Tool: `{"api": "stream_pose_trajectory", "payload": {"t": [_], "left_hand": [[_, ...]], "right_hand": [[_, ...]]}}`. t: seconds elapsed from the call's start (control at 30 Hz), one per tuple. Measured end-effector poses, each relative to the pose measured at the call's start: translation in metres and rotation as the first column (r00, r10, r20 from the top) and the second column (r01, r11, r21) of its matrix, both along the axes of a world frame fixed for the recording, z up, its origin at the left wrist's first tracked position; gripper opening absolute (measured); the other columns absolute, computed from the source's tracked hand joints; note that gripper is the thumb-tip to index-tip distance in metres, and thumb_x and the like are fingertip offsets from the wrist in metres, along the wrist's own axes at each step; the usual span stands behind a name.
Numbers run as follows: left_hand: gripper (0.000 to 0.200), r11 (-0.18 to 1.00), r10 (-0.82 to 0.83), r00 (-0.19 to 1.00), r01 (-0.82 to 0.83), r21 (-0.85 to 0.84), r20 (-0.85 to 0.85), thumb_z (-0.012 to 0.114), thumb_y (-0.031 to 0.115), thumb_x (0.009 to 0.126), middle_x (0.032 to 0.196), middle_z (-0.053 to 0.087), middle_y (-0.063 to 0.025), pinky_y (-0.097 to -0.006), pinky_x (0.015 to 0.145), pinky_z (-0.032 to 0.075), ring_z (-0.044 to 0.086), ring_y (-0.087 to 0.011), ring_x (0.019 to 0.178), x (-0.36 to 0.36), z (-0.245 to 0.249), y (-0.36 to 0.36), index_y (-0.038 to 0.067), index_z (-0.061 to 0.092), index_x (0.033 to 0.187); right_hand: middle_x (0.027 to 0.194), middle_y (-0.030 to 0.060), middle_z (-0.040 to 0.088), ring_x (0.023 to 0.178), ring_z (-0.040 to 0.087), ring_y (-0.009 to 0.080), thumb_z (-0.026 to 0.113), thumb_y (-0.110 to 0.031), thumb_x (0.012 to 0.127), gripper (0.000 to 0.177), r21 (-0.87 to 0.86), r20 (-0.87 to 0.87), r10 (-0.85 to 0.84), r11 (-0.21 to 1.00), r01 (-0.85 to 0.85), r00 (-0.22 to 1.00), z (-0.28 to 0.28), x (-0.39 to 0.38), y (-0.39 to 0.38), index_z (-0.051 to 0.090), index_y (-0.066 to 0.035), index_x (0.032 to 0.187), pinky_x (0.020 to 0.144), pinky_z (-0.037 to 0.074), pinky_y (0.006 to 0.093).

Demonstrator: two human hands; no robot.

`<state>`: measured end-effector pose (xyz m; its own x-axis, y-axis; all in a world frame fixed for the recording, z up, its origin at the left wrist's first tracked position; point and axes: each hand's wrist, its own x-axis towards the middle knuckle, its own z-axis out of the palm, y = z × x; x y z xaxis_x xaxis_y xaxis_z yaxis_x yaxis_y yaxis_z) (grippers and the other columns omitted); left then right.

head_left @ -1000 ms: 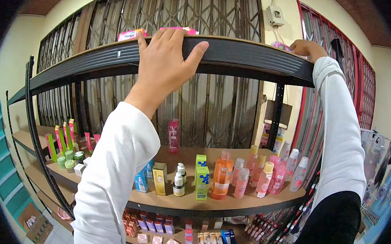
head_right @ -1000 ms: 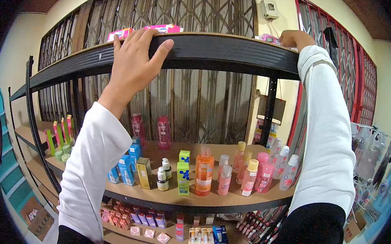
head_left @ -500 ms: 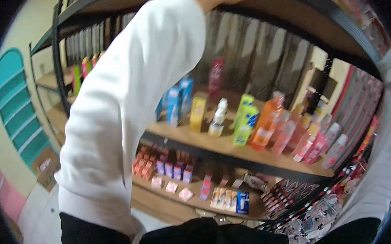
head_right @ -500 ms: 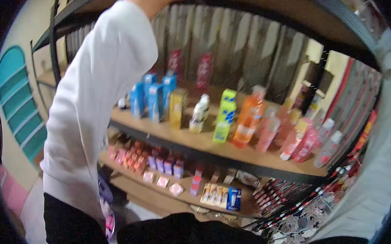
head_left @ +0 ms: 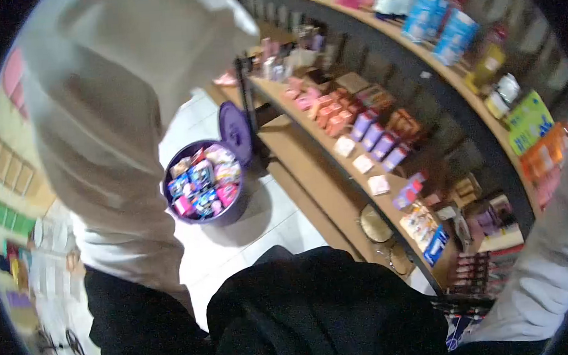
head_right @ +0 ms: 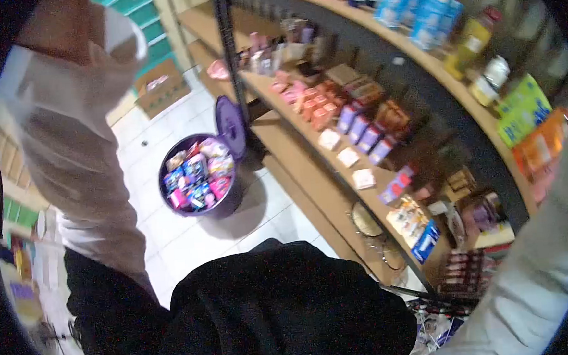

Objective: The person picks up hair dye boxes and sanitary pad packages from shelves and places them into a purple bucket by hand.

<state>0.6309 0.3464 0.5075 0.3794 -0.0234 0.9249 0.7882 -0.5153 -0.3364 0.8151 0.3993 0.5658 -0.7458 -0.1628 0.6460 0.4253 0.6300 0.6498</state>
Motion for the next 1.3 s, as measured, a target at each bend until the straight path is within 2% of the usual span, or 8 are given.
{"api": "stream_pose_trajectory", "payload": {"t": [0.3, 0.37, 0.43, 0.57, 0.67, 0.93, 1.13, 1.3], "left_hand": [[0.044, 0.907, 0.305, 0.897, -0.172, -0.384, 0.319, 0.057, 0.039, 0.086, 0.119, 0.054, -0.0122, -0.0477, 0.099, 0.037, 0.051, -0.0265, 0.114, -0.177, -0.156, -0.067, 0.006, 0.053, 0.116], [0.061, 0.824, 0.204, 0.645, 0.293, -0.485, 0.736, 0.067, 0.025, 0.077, 0.121, 0.047, -0.0123, -0.0412, 0.098, 0.037, 0.047, -0.0251, 0.115, -0.201, -0.215, -0.087, 0.005, 0.036, 0.125], [0.089, 0.746, 0.165, 0.19, 0.617, -0.249, 0.968, 0.077, 0.012, 0.068, 0.124, 0.04, -0.0124, -0.0346, 0.098, 0.037, 0.043, -0.0237, 0.115, -0.217, -0.27, -0.119, 0.003, 0.02, 0.135], [0.101, 0.784, 0.529, -0.122, 0.448, -0.429, 0.84, 0.078, 0.007, 0.066, 0.123, 0.042, -0.0161, -0.0357, 0.087, 0.049, 0.049, -0.0266, 0.111, -0.255, -0.387, -0.216, 0.008, 0.009, 0.14], [0.099, 0.767, 0.625, -0.373, 0.457, -0.451, 0.686, 0.076, 0.007, 0.068, 0.123, 0.042, -0.016, -0.0339, 0.078, 0.053, 0.052, -0.0255, 0.106, -0.27, -0.422, -0.287, 0.008, 0.008, 0.139], [0.1, 0.755, 0.647, -0.517, 0.325, -0.57, 0.561, 0.073, 0.002, 0.068, 0.124, 0.041, -0.0167, -0.0329, 0.086, 0.048, 0.051, -0.0258, 0.109, -0.31, -0.495, -0.384, 0.008, 0.005, 0.14], [0.106, 0.701, 0.713, -0.383, 0.407, -0.586, 0.587, 0.074, -0.002, 0.063, 0.126, 0.04, -0.0203, -0.0353, 0.091, 0.046, 0.049, -0.028, 0.112, -0.326, -0.489, -0.33, 0.01, 0.004, 0.141], [0.111, 0.674, 0.73, -0.345, 0.509, -0.536, 0.59, 0.076, 0.0, 0.061, 0.127, 0.039, -0.0207, -0.036, 0.093, 0.044, 0.049, -0.0274, 0.113, -0.342, -0.5, -0.271, 0.01, 0.001, 0.142]], "right_hand": [[0.113, 0.0134, 0.059, 0.112, 0.053, 0.0272, 0.055, -0.004, 0.082, 0.036, -0.292, -0.145, 0.402, 0.856, -0.427, 0.904, -0.135, -0.176, -0.038, 0.056, -0.01, 0.118, 0.092, 0.042, 0.0436], [0.115, 0.0132, 0.059, 0.115, 0.052, 0.0275, 0.055, -0.004, 0.083, 0.038, -0.432, -0.199, 0.421, 0.773, -0.465, 0.885, -0.174, -0.204, -0.041, 0.056, -0.01, 0.12, 0.093, 0.041, 0.0441], [0.12, 0.0114, 0.053, 0.113, 0.049, 0.0312, 0.062, -0.011, 0.079, 0.033, -0.602, -0.224, 0.393, 0.664, -0.444, 0.892, -0.22, -0.221, -0.046, 0.06, -0.009, 0.112, 0.097, 0.035, 0.0503], [0.108, 0.0145, 0.059, 0.109, 0.052, 0.0322, 0.059, -0.018, 0.083, 0.021, -0.877, -0.129, 0.195, 0.436, -0.204, 0.972, -0.356, -0.225, -0.024, 0.063, -0.004, 0.098, 0.097, 0.035, 0.0484], [0.075, 0.0248, 0.06, 0.073, 0.057, 0.0452, 0.055, -0.034, 0.086, 0.039, -0.966, 0.247, -0.051, 0.071, 0.25, 0.968, -0.459, -0.201, -0.02, 0.062, 0.002, 0.074, 0.065, 0.046, 0.0489], [0.092, 0.0234, 0.063, 0.089, 0.06, 0.0408, 0.054, -0.03, 0.082, 0.029, -0.749, 0.64, -0.047, -0.261, 0.609, 0.767, -0.679, -0.091, -0.042, 0.066, -0.004, 0.089, 0.078, 0.048, 0.0462], [0.099, 0.022, 0.063, 0.094, 0.06, 0.0381, 0.056, -0.025, 0.078, 0.026, -0.548, 0.796, 0.028, -0.391, 0.74, 0.604, -0.72, -0.111, 0.007, 0.065, -0.006, 0.093, 0.084, 0.047, 0.0429], [0.09, 0.0187, 0.065, 0.083, 0.064, 0.0335, 0.056, -0.024, 0.081, 0.026, -0.736, 0.595, -0.099, -0.466, 0.492, 0.797, -0.694, -0.229, 0.073, 0.062, -0.003, 0.096, 0.075, 0.05, 0.041]]}}
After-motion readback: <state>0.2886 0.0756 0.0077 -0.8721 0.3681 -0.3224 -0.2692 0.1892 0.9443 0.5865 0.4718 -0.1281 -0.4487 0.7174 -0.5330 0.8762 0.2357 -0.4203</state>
